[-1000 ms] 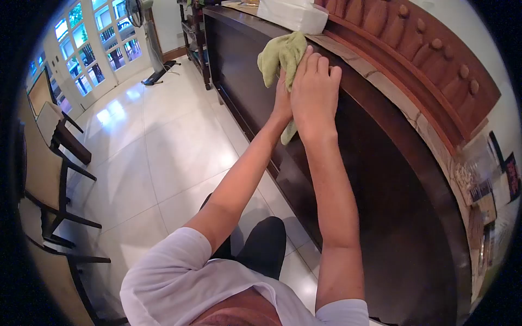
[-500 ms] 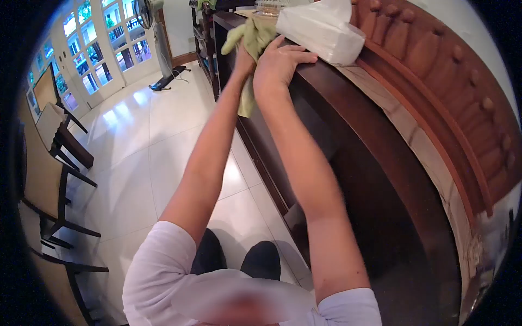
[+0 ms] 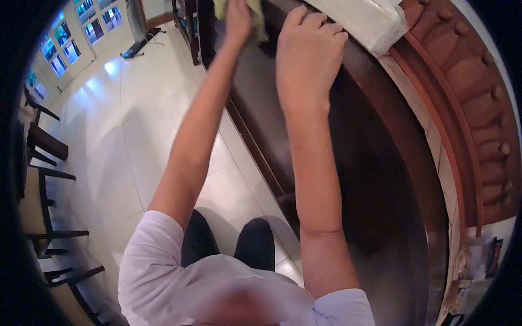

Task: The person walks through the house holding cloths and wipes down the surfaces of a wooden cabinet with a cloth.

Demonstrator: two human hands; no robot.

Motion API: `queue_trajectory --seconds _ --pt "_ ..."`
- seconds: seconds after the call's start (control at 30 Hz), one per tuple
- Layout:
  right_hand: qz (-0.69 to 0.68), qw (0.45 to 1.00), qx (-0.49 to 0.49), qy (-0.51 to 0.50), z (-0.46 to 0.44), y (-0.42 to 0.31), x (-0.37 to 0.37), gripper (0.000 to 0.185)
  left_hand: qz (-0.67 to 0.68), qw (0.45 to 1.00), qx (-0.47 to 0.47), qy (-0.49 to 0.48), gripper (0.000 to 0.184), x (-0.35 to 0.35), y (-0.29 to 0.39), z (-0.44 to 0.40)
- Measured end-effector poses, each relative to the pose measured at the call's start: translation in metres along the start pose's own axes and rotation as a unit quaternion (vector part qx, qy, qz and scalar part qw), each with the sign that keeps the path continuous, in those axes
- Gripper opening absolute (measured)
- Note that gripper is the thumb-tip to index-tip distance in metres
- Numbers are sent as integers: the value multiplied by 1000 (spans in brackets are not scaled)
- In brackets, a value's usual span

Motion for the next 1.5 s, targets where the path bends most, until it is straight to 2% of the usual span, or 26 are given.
queue_trajectory --seconds 0.07,0.1,0.13,0.17,0.2,0.23,0.3,0.37,0.43,0.47,0.57,0.67,0.73,0.77,0.83,0.87,0.93,1.03,1.07,1.17,1.23,1.3,1.37,1.43,1.47,1.5 --pt "-123 984 -86 101 10 3 -14 29 47 999 10 -12 38 9 46 71" --pt "-184 963 -124 150 17 4 -26 30 129 991 41 -7 44 14 65 113" --pt "-257 952 -119 119 28 7 -39 30 264 962 -32 -64 48 29 60 155" --pt "-336 930 -116 96 43 14 -47 32 294 945 -103 -99 54 35 82 188" --pt "-411 902 -111 72 62 23 -49 35 221 945 -165 -177 59 62 48 240" --pt "-483 868 -105 47 80 30 -51 38 220 937 -129 -240 62 64 78 266" --pt "-334 940 -45 -57 117 42 -46 42 181 937 -43 -295 57 72 113 305" --pt "-201 971 -12 -129 141 47 -40 48 42 938 -21 -342 52 91 102 308" --pt "-95 981 -10 -168 151 42 -34 57 -31 968 -2 -248 52 99 125 269" --pt "-146 970 10 -192 148 45 -27 65 -81 972 16 -222 52 101 127 258" --pt "-119 973 31 -197 141 39 -23 63 -260 946 73 -178 51 103 124 240" --pt "-159 972 11 -170 141 47 -24 60 -186 959 -17 -211 51 93 68 210" --pt "-258 951 51 -160 139 54 -38 55 -294 937 18 -187 52 88 32 182" --pt "-306 937 72 -154 139 58 -42 53 -297 953 40 -51 52 78 30 174" --pt "-298 941 59 -148 138 59 -38 50 -225 973 38 -40 55 80 65 190" --pt "-293 940 72 -161 138 59 -37 51 -117 989 40 -76 56 81 90 206" --pt "-286 937 85 -183 138 60 -38 51 -126 962 106 -219 53 99 120 255" --pt "-256 944 65 -196 139 54 -38 52 -66 940 87 -323 50 92 107 258" --pt "-231 954 43 -187 140 51 -36 53 -11 917 -64 -395 48 102 84 256" --pt "-192 964 18 -185 140 48 -31 54 -67 940 152 -300 40 97 52 216" --pt "-196 962 25 -189 143 49 -31 54 -177 962 131 -159 32 71 55 167" --pt "-216 958 36 -184 142 51 -31 54 -264 917 226 -196 32 69 -11 147" --pt "-217 957 46 -184 144 52 -27 52 -75 995 62 -27 37 42 -51 107" --pt "-237 956 53 -164 144 56 -29 50 -236 967 42 -81 43 48 -46 110" --pt "-306 942 53 -130 140 59 -35 48 -316 942 35 -103 47 52 -43 108" --pt "-337 932 62 -123 139 62 -35 48 -215 974 28 -69 53 60 -12 134"
Point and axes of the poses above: each hand's wrist, its own z-axis away from the middle knuckle, its own x-axis out of the palm, y = z × x, the point moved 6 cm from there along -z, towards the middle knuckle, and after that the axes turned 1 degree about -y, right-handed, at the moved point
